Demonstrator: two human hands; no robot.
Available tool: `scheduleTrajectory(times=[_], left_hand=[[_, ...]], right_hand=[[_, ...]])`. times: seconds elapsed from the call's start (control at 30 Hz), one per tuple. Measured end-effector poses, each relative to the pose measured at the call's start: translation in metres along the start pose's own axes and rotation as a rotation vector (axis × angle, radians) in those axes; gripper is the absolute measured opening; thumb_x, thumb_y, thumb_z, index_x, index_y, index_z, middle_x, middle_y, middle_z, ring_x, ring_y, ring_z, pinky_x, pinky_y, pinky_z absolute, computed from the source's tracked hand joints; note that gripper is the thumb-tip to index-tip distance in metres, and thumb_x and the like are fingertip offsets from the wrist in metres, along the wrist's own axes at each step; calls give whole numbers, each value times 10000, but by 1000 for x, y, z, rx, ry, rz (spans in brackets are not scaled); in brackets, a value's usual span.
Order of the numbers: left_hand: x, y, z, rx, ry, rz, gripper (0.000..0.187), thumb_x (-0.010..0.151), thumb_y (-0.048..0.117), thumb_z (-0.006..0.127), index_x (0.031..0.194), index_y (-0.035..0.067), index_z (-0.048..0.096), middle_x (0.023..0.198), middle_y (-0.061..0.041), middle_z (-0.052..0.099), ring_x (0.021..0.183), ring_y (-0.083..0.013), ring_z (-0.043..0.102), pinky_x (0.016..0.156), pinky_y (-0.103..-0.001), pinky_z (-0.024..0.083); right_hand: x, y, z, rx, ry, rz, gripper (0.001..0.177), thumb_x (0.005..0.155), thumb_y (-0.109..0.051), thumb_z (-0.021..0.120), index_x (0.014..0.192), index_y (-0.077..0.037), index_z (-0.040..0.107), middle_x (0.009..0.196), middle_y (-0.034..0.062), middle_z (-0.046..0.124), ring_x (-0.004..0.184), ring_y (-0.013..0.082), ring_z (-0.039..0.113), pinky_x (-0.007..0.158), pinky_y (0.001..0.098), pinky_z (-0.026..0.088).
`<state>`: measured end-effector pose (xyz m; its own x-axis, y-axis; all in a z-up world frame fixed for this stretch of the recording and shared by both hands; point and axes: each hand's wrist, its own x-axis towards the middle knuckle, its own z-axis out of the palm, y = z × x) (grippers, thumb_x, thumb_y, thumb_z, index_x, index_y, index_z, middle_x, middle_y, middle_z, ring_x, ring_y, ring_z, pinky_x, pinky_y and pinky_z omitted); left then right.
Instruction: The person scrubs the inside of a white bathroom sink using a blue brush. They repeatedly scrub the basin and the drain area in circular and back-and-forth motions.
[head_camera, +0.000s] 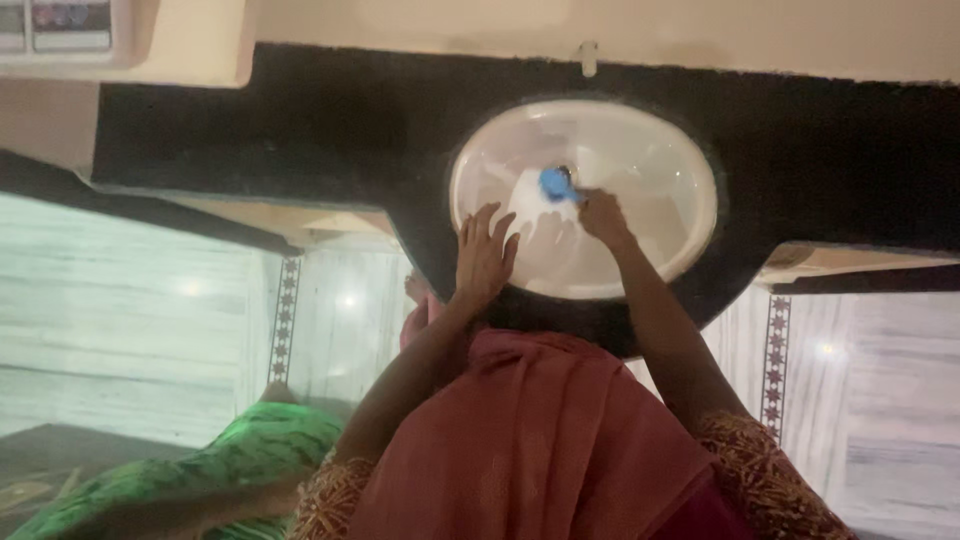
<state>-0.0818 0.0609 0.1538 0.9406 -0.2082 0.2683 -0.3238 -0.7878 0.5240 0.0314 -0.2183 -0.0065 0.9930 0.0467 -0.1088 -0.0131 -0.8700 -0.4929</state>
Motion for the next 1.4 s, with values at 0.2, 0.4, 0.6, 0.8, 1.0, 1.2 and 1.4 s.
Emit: scheduleTrajectory(times=[0.2, 0.4, 0.6, 0.8, 1.0, 1.2, 1.4], left_hand=[[1, 1, -2, 12, -3, -3, 364, 1050, 266, 574, 1371, 95, 594, 1464, -181, 486, 1403, -399, 435, 1215, -578, 297], [2, 3, -3, 10, 4, 20, 389, 1016, 259, 593, 1372, 103, 591, 1461, -183, 487, 1396, -395, 441, 1197, -575, 307], [0, -1, 0, 13, 5, 3, 378, 1042, 263, 581, 1378, 90, 585, 1473, -176, 490, 1418, -387, 439, 1219, -569, 302], [1, -1, 1, 2, -20, -5, 384, 1043, 273, 572, 1381, 91, 584, 1474, -183, 483, 1425, -383, 431, 1227, -575, 284], [3, 2, -4, 31, -42, 10, 386, 1032, 271, 575, 1376, 96, 590, 1473, -195, 472, 1426, -405, 410, 1205, -586, 271], [1, 0, -3, 17, -21, 12, 379, 1034, 269, 585, 1374, 101, 592, 1466, -181, 481, 1409, -384, 430, 1204, -575, 294], [-2, -4, 2, 10, -9, 23, 387, 1031, 269, 589, 1376, 95, 586, 1456, -167, 484, 1419, -365, 439, 1214, -583, 296]], right_hand=[[-4, -22, 8, 320, -60, 44, 322, 973, -196, 622, 1270, -106, 705, 873, 219, 737, 730, 315, 714, 711, 413, 567], [-5, -62, 24, 458, -269, -90, 331, 982, -157, 605, 1297, -89, 682, 961, 223, 726, 835, 356, 695, 771, 458, 549], [-1, -17, 22, 131, 348, 150, 342, 991, -118, 588, 1323, -73, 659, 1048, 228, 714, 940, 398, 675, 831, 504, 531], [9, -58, 33, 395, 268, -86, 328, 982, -74, 544, 1275, -83, 688, 998, 234, 720, 873, 404, 710, 811, 481, 579], [-4, -93, 18, 237, -10, -180, 373, 983, -136, 603, 1353, -117, 651, 1068, 262, 708, 910, 414, 696, 800, 502, 555], [11, -30, 19, -348, 135, -28, 428, 845, -123, 612, 1263, -32, 621, 1136, 233, 663, 1048, 410, 650, 874, 495, 537], [-42, 5, -29, -1, 241, 280, 421, 1008, -132, 563, 1428, -102, 586, 1135, 233, 658, 1079, 431, 629, 915, 541, 509]])
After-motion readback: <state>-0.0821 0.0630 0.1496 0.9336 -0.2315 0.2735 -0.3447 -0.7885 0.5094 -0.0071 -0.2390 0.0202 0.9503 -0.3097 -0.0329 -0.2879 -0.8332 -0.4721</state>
